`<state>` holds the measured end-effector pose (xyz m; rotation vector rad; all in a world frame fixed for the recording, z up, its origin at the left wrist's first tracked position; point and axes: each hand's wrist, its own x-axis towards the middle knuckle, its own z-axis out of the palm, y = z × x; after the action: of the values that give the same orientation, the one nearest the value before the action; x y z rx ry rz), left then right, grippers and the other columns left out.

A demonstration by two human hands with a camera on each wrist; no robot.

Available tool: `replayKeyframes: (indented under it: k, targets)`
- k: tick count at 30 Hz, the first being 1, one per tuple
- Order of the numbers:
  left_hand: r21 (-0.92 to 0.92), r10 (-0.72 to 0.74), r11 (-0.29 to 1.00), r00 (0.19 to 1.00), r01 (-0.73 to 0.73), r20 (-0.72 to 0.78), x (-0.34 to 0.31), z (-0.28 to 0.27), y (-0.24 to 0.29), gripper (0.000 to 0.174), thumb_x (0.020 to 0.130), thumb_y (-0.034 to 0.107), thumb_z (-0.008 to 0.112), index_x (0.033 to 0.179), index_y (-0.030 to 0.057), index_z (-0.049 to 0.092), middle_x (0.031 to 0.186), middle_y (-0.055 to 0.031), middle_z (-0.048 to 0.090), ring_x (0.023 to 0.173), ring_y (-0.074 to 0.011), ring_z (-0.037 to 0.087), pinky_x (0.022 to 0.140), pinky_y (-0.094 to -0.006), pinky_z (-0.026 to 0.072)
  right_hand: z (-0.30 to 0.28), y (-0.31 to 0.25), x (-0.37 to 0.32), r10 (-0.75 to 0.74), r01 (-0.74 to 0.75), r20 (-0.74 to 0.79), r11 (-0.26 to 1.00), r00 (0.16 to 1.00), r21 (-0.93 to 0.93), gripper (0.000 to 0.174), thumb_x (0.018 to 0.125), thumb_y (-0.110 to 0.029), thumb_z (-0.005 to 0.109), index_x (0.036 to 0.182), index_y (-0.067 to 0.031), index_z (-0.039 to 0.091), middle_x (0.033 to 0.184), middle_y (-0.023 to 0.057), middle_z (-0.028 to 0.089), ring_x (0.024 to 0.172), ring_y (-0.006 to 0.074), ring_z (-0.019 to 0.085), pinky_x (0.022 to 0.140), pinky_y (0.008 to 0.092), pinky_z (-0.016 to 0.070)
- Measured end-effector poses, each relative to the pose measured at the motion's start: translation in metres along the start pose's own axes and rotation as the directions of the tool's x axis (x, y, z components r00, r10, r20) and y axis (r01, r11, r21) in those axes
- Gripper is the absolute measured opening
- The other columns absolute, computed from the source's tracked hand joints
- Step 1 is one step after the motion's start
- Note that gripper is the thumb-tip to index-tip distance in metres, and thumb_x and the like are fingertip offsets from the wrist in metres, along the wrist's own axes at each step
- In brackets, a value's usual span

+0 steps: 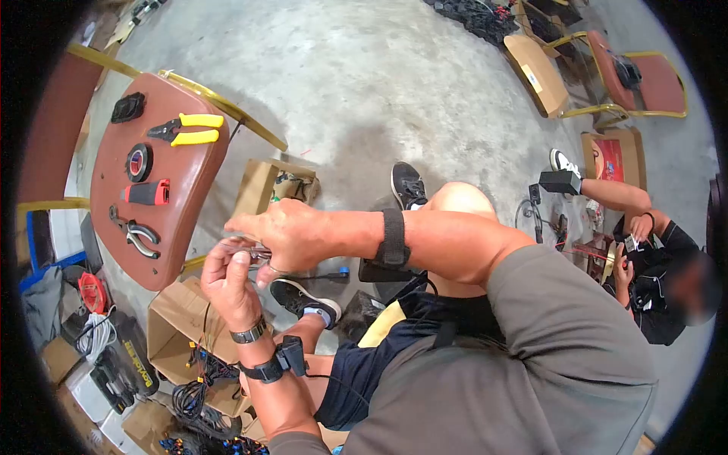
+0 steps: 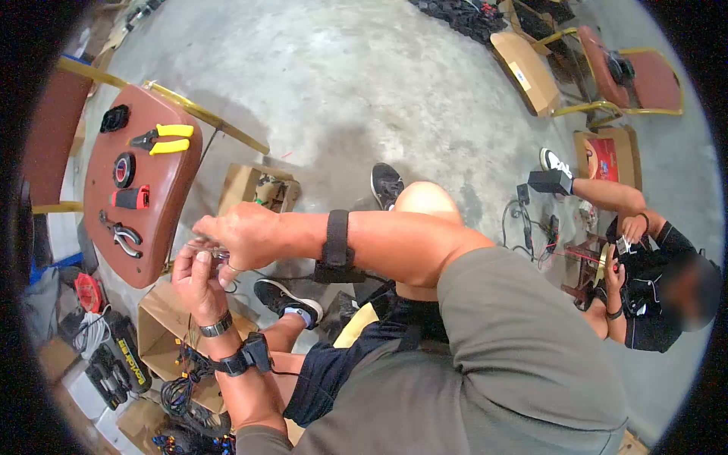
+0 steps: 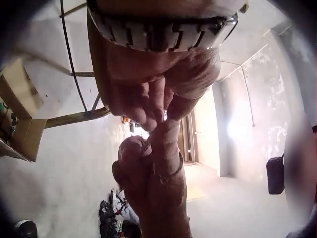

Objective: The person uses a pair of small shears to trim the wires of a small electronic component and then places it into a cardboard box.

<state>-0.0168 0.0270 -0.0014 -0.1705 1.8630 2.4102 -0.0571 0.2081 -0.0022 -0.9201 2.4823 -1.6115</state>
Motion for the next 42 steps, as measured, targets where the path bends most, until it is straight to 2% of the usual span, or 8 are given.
replayKeyframes:
  k: [4,7,13,16,19,25,37,42]
  targets:
    - [0.125,0.048,0.991,0.999,-0.050,0.016,-0.004,0.013,-0.001,0.003,0.091,0.000,0.061,0.090,-0.0027,0.063,0.099,-0.0093,0.066,0.083,-0.0141,0.061,0.077,-0.0292,0.0510,0.001,0.003,0.001,0.046,-0.045,0.069,0.999,0.997,-0.019,0.081,0.060,-0.031,0.087,0.126,-0.0010,0.051,0.073,0.0133,0.068,0.070,0.0356,0.069,0.062,0.0437,0.0545]
    - [0.199,0.016,0.980,0.999,-0.021,0.029,-0.006,0.013,0.003,0.009,0.091,0.000,0.061,0.082,-0.0023,0.061,0.094,-0.0089,0.067,0.080,-0.0131,0.060,0.075,-0.0285,0.0499,-0.002,-0.003,-0.003,0.073,-0.062,0.139,0.995,0.988,-0.084,0.079,0.059,-0.031,0.087,0.124,-0.0023,0.052,0.072,0.0135,0.068,0.070,0.0356,0.069,0.061,0.0438,0.0540]
    - [0.294,-0.018,0.956,0.999,0.008,0.033,-0.007,0.011,0.007,0.007,0.088,-0.002,0.061,0.089,-0.0054,0.067,0.088,-0.0061,0.068,0.076,-0.0108,0.060,0.071,-0.0245,0.0483,0.002,0.001,-0.006,0.052,-0.042,0.180,0.997,0.982,-0.061,0.074,0.057,-0.029,0.088,0.119,-0.0050,0.053,0.072,0.0124,0.067,0.070,0.0361,0.068,0.061,0.0444,0.0531]
    - [0.223,-0.035,0.974,0.999,0.036,-0.006,-0.007,0.014,0.009,0.007,0.087,-0.002,0.061,0.088,-0.0056,0.067,0.085,-0.0064,0.068,0.073,-0.0111,0.060,0.069,-0.0249,0.0486,-0.001,0.000,-0.005,0.057,-0.055,0.210,0.998,0.976,-0.012,0.073,0.058,-0.029,0.087,0.119,-0.0053,0.053,0.073,0.0113,0.067,0.071,0.0358,0.068,0.062,0.0441,0.0531]
    - [0.156,-0.030,0.987,0.999,0.036,-0.040,-0.006,0.012,0.006,0.007,0.087,-0.002,0.062,0.086,-0.0055,0.067,0.083,-0.0071,0.068,0.071,-0.0117,0.060,0.067,-0.0255,0.0488,-0.005,-0.003,-0.003,0.066,-0.071,0.208,0.997,0.976,0.017,0.058,0.062,-0.029,0.085,0.107,-0.0050,0.059,0.077,0.0127,0.069,0.077,0.0365,0.069,0.066,0.0451,0.0541]
    - [0.252,-0.043,0.967,0.995,0.018,0.093,-0.006,0.008,0.016,0.005,0.085,-0.004,0.064,0.082,-0.0048,0.067,0.082,-0.0070,0.068,0.071,-0.0120,0.059,0.066,-0.0256,0.0482,-0.006,-0.006,-0.003,0.064,-0.090,0.298,0.993,0.953,0.073,0.071,0.059,-0.021,0.086,0.120,-0.0038,0.053,0.080,0.0115,0.068,0.078,0.0350,0.068,0.069,0.0418,0.0537]
    - [0.250,-0.038,0.968,0.996,0.017,0.080,-0.007,0.004,0.012,0.005,0.084,-0.006,0.064,0.079,-0.0045,0.066,0.081,-0.0055,0.067,0.075,-0.0127,0.059,0.072,-0.0271,0.0480,-0.016,-0.009,0.000,0.061,-0.156,0.381,0.963,0.922,0.222,0.074,0.062,-0.013,0.083,0.128,-0.0010,0.051,0.087,0.0137,0.068,0.083,0.0315,0.068,0.074,0.0401,0.0537]
    - [0.244,-0.048,0.969,0.995,0.026,0.084,-0.008,0.006,0.019,0.004,0.084,-0.005,0.065,0.079,-0.0044,0.066,0.081,-0.0056,0.067,0.075,-0.0122,0.058,0.071,-0.0263,0.0475,-0.024,-0.011,0.002,0.065,-0.206,0.439,0.937,0.896,0.283,0.078,0.064,-0.012,0.081,0.134,0.0005,0.048,0.080,0.0146,0.069,0.076,0.0287,0.068,0.070,0.0374,0.0528]
